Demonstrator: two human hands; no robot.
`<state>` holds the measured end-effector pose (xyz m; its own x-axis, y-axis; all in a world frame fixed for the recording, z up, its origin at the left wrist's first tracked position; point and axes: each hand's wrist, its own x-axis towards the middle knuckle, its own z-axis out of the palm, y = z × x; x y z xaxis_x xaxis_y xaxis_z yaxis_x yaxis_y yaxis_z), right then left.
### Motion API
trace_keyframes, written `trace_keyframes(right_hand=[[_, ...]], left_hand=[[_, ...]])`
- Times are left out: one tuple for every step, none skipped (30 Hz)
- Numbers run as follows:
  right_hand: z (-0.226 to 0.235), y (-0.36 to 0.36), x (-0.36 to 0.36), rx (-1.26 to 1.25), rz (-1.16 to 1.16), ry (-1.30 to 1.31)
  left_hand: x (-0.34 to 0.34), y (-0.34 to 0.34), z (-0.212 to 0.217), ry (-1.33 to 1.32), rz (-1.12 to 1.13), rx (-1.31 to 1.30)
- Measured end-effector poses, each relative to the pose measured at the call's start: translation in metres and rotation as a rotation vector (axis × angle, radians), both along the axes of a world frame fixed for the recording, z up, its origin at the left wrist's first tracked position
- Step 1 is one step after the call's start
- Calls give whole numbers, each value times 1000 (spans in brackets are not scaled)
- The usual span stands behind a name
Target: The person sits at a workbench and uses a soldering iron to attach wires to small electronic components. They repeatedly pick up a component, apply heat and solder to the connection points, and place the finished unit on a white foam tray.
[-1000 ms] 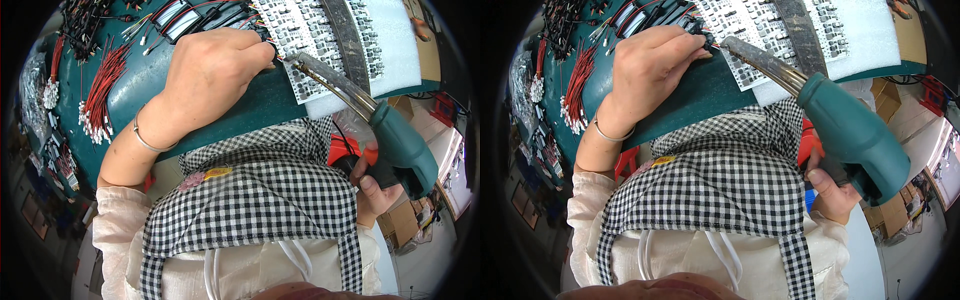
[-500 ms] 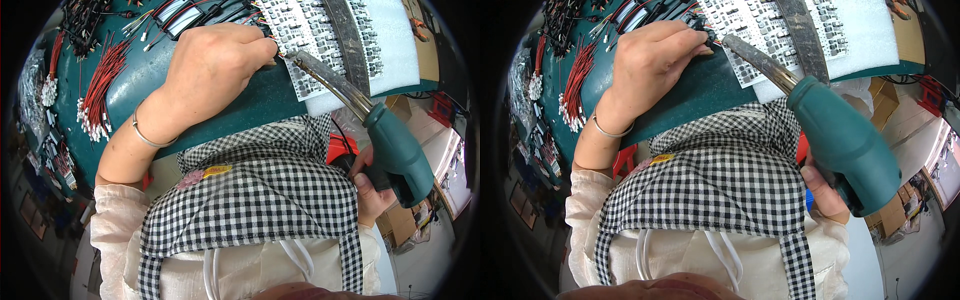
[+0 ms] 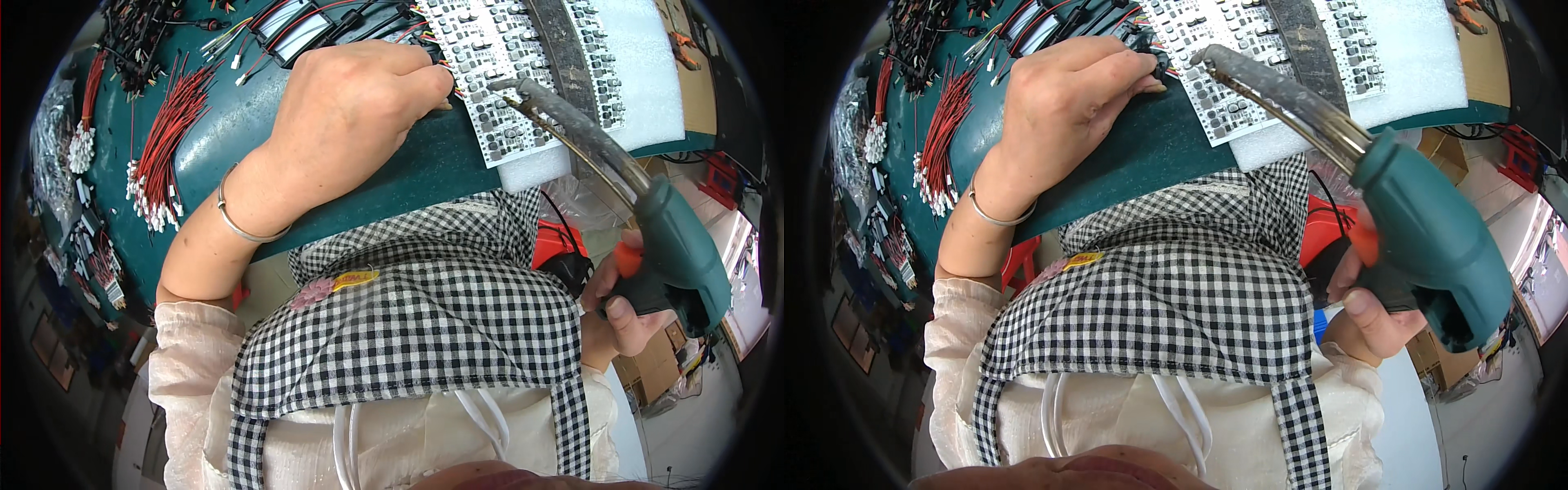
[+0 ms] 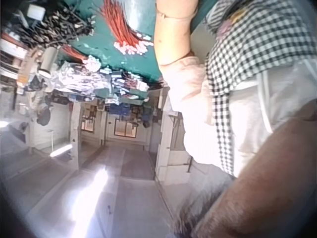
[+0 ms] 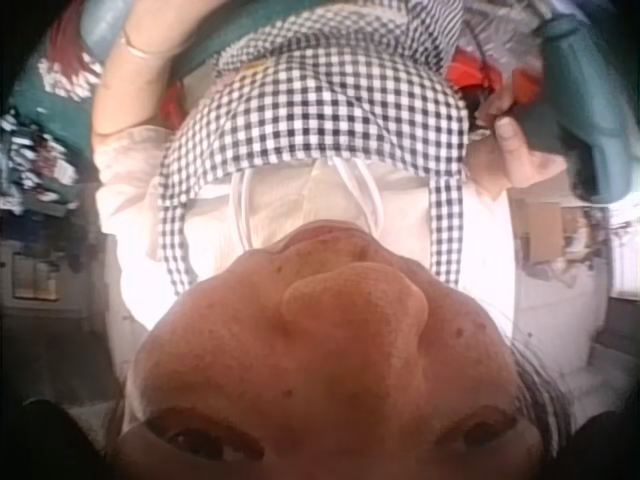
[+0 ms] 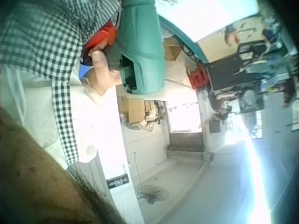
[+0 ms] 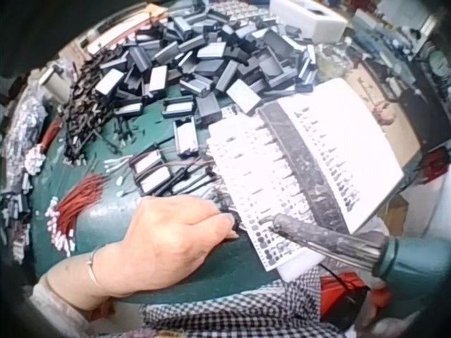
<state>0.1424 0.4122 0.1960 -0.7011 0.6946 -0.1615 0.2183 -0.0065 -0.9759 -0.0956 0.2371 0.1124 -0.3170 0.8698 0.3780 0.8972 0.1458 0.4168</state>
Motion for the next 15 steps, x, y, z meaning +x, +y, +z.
trace_keyframes(right_hand=[[-1,-1,0,5,-8,-10],[-1,-1,0,10,-16,-21],[-2,0,1,15,-12,-26],[-3,-1,2,22,-22,-26],[-3,-1,2,28,-31,-26],[-3,-3,1,36,-53,-22],[-3,-3,1,41,-61,-21],[-3,-3,2,45,-69,-20],[-2,-2,3,45,-60,-21],[-2,0,3,37,-48,-21],[-1,1,4,29,-35,-22],[-2,3,5,12,-22,-18],[-2,2,6,5,-19,-11],[-3,2,8,-2,-16,-5],[-4,1,9,0,-22,1]], left_hand=[[0,0,0,-3,1,0],[1,0,1,-5,2,0],[1,0,0,-9,1,1],[1,1,0,-17,2,18],[1,2,-1,-26,2,36],[2,2,-2,-35,3,55],[3,3,-2,-48,11,48],[3,3,-3,-61,19,41],[4,2,-3,-74,29,35],[4,2,-4,-79,32,35],[4,2,-5,-84,35,35],[5,2,-6,-86,35,35],[5,2,-4,-76,32,36],[6,2,-3,-67,29,37],[6,2,-2,-60,28,38]])
